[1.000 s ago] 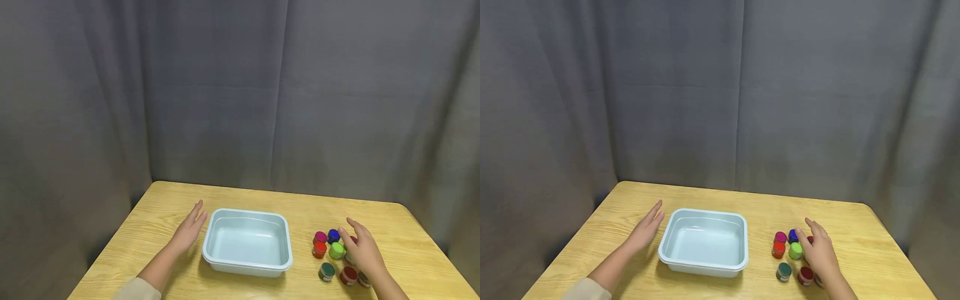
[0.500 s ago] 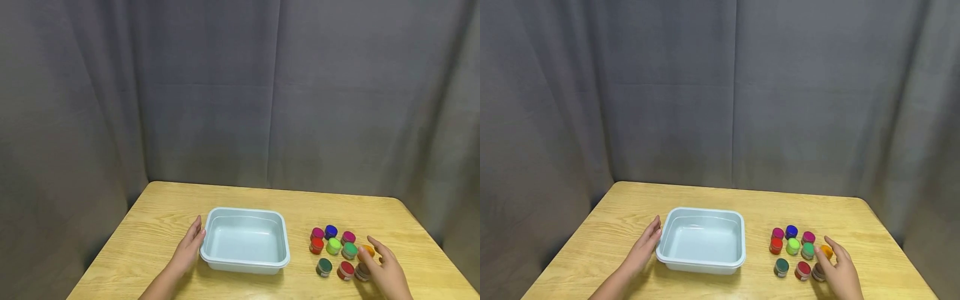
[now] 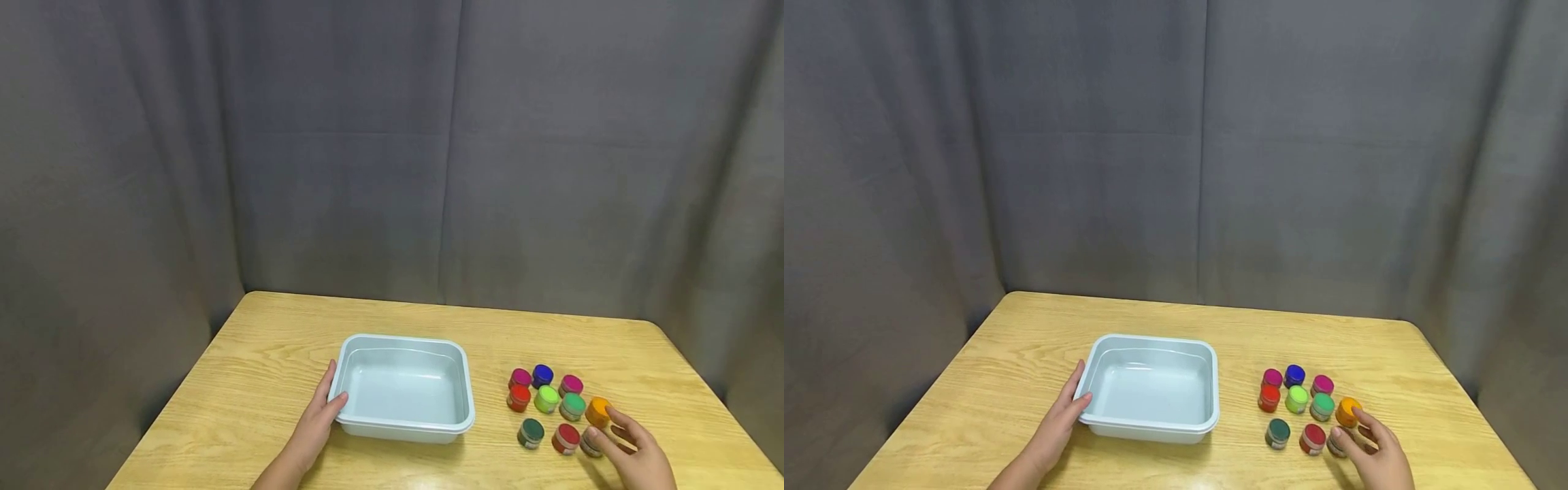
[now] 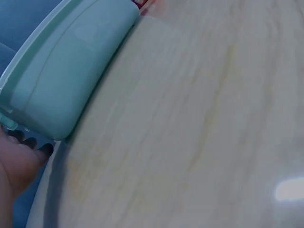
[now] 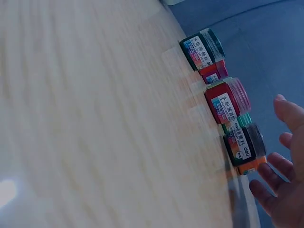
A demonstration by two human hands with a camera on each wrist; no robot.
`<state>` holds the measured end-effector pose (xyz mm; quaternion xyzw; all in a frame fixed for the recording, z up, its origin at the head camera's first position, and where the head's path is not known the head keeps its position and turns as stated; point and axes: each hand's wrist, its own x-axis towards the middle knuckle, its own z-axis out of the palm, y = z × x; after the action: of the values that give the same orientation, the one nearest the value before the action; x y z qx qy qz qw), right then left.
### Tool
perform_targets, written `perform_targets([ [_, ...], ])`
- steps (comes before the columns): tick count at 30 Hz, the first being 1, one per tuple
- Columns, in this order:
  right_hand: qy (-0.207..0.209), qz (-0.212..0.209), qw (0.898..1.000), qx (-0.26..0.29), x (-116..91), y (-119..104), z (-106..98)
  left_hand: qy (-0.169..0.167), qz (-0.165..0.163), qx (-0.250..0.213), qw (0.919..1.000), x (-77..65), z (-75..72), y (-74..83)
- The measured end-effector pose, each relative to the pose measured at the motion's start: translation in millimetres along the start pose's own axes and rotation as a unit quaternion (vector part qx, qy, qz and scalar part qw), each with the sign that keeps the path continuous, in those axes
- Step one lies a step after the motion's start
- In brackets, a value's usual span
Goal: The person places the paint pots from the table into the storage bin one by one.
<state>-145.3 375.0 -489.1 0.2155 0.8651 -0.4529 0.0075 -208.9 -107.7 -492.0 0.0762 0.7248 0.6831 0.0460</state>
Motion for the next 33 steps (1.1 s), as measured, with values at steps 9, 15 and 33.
perform_targets([
  [9, 0.008, 0.029, 0.999, 0.026, -0.6, 11.6, 7.0, 0.016, 0.007, 0.006, 0.9998, -1.7, 3.8, -10.0],
  [15, 0.013, 0.039, 0.999, 0.022, 5.8, 19.5, 10.5, 0.016, 0.021, -0.002, 0.9996, -3.0, 4.7, -14.9],
  [33, 0.036, 0.042, 0.998, 0.001, 1.3, 8.0, 2.2, 0.021, 0.041, 0.004, 0.999, -3.9, 3.6, -17.7],
])
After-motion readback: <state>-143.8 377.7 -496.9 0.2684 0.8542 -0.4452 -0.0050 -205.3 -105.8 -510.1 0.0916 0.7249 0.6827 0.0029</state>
